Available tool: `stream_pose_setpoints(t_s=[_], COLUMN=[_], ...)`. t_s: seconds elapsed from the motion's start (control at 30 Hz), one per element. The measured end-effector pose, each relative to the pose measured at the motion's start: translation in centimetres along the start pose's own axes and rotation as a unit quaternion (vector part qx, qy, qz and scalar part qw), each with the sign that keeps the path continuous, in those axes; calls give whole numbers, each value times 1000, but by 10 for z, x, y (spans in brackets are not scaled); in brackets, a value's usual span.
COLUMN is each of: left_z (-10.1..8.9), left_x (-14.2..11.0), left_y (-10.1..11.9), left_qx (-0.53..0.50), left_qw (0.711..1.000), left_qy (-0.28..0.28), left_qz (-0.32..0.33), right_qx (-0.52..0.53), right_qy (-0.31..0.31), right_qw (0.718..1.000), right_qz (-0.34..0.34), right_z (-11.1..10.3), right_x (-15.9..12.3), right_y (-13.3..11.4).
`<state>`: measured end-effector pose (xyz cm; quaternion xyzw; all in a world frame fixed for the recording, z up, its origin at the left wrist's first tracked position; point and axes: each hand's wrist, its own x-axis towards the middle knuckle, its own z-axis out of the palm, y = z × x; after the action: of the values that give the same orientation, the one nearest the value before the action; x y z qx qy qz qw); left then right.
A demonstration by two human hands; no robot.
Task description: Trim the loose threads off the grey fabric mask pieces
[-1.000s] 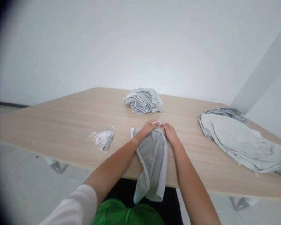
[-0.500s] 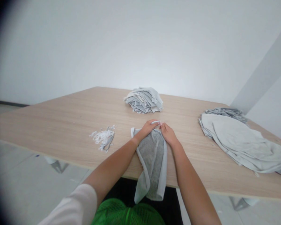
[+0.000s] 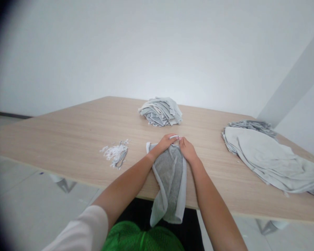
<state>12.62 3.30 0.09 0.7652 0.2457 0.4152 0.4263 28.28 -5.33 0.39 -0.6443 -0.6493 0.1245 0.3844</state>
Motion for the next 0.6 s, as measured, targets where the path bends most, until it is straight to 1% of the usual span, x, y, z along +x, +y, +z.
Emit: stream_pose_setpoints(t_s=[0.07, 0.2, 0.43, 0.6], left_z=[0, 0, -1, 0], left_x=[0, 0, -1, -2], left_y=[-1, -1, 1, 2], left_qx=[5, 7, 7, -2], left_qw=[1000, 1000, 1000, 1000], left_qy=[-2, -2, -9, -10], left_qz=[-6, 4, 8, -11], right_qx=[3, 7, 14, 11], right_qy=[4, 8, -9, -1], right_qw=[1000, 1000, 1000, 1000], right_qz=[4, 4, 3, -7], right_z=[0, 0, 2, 5], right_x=[0, 0, -2, 0], right_y=[1, 1, 2, 4])
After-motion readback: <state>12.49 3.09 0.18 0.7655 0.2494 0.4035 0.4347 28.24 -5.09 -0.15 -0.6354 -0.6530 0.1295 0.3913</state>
